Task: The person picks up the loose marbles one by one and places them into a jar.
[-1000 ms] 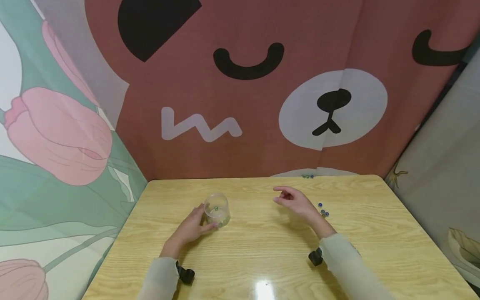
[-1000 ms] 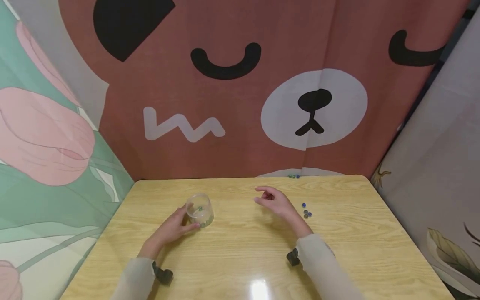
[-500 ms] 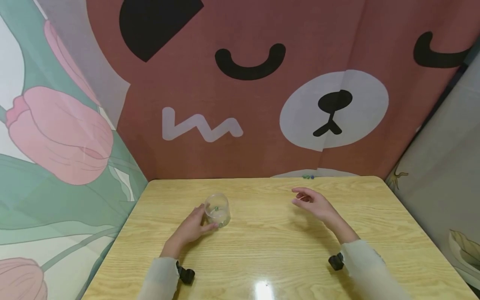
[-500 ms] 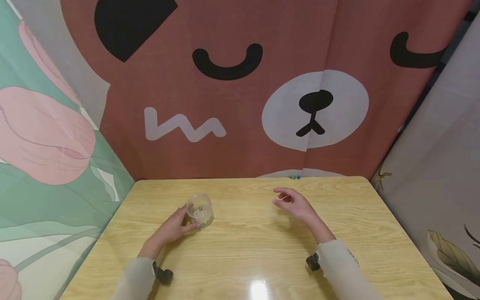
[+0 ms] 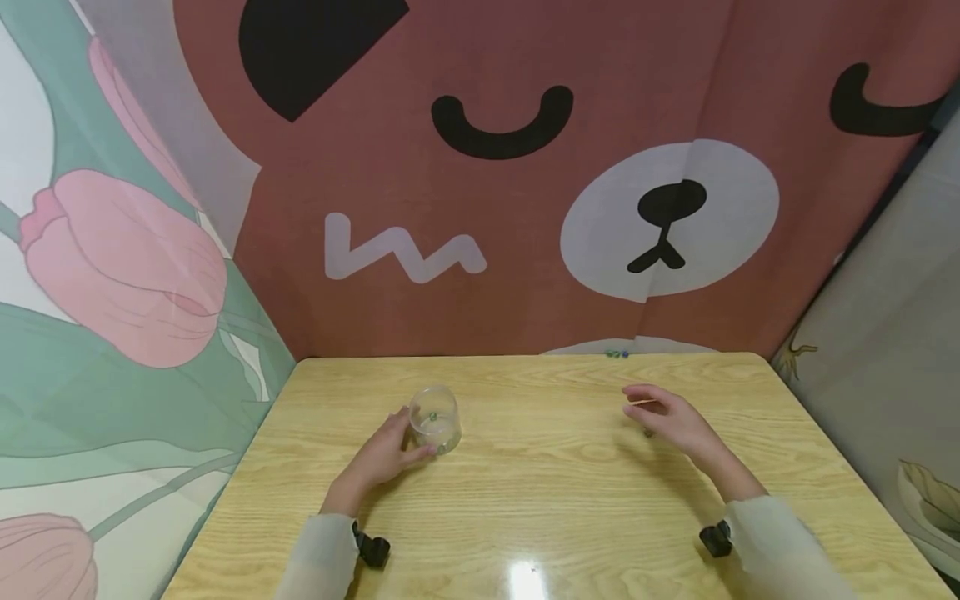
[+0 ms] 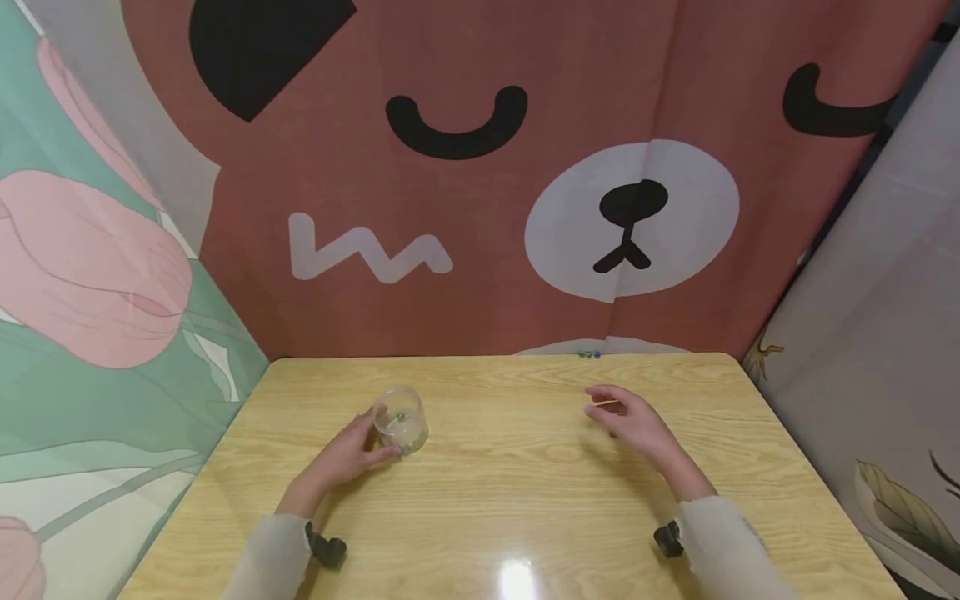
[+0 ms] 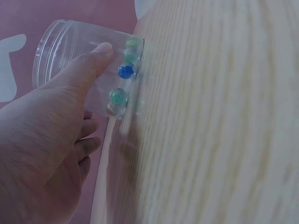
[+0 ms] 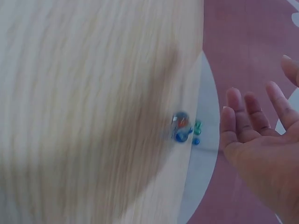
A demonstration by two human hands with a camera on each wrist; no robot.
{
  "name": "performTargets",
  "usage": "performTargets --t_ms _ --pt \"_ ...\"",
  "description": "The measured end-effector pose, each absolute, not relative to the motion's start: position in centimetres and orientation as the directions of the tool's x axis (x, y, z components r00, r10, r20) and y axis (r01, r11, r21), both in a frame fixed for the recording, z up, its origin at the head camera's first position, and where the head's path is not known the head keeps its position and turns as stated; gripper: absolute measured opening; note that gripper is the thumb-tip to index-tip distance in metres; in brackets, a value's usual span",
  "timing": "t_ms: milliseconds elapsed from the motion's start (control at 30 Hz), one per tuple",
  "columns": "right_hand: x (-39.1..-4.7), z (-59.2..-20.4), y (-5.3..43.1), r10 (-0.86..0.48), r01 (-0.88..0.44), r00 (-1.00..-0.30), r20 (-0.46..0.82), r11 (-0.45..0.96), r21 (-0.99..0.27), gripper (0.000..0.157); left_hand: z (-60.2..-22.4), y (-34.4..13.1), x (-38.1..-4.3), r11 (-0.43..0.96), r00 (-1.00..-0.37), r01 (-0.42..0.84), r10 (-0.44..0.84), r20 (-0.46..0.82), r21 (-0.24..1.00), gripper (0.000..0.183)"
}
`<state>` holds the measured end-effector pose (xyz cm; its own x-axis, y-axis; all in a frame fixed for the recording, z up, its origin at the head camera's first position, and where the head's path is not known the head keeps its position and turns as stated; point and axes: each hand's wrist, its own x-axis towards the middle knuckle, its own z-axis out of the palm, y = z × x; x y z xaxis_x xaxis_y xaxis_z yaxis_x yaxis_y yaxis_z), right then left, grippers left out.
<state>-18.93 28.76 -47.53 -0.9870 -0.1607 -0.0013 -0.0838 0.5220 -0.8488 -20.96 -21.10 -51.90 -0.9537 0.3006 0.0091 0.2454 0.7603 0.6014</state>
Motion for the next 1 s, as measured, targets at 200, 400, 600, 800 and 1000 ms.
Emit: performTargets --t_ms 200,400,600,800,1000 --pt "-18.5 -47.9 30.7 -0.162 -0.099 -0.987 0.008 0.563 -0.820 0.061 -51.9 -21.0 -21.0 0.760 -0.954 0.244 0.300 0.007 0.602 0.096" --pt "-18.3 -48.7 32.6 -0.165 -0.096 -0.986 -0.005 0.598 -0.795 0.058 -51.7 -21.0 -21.0 0.755 -0.953 0.241 0.303 0.002 0.610 0.095" --pt "-18.5 -49.5 33.9 -0.180 -0.076 -0.982 -0.048 0.620 -0.781 0.057 -51.6 -21.1 -21.0 0.754 -0.954 0.235 0.299 -0.002 0.614 0.095" --pt "-18.7 -50.4 34.5 -0.181 -0.030 -0.977 -0.112 0.639 -0.769 0.056 -51.8 -21.1 -21.1 0.760 -0.955 0.233 0.298 -0.007 0.607 0.095" --pt "-19.2 -51.1 34.5 -0.196 -0.036 -0.973 -0.120 0.646 -0.762 0.054 -51.7 -21.1 -21.1 0.760 -0.953 0.235 0.302 -0.009 0.605 0.096"
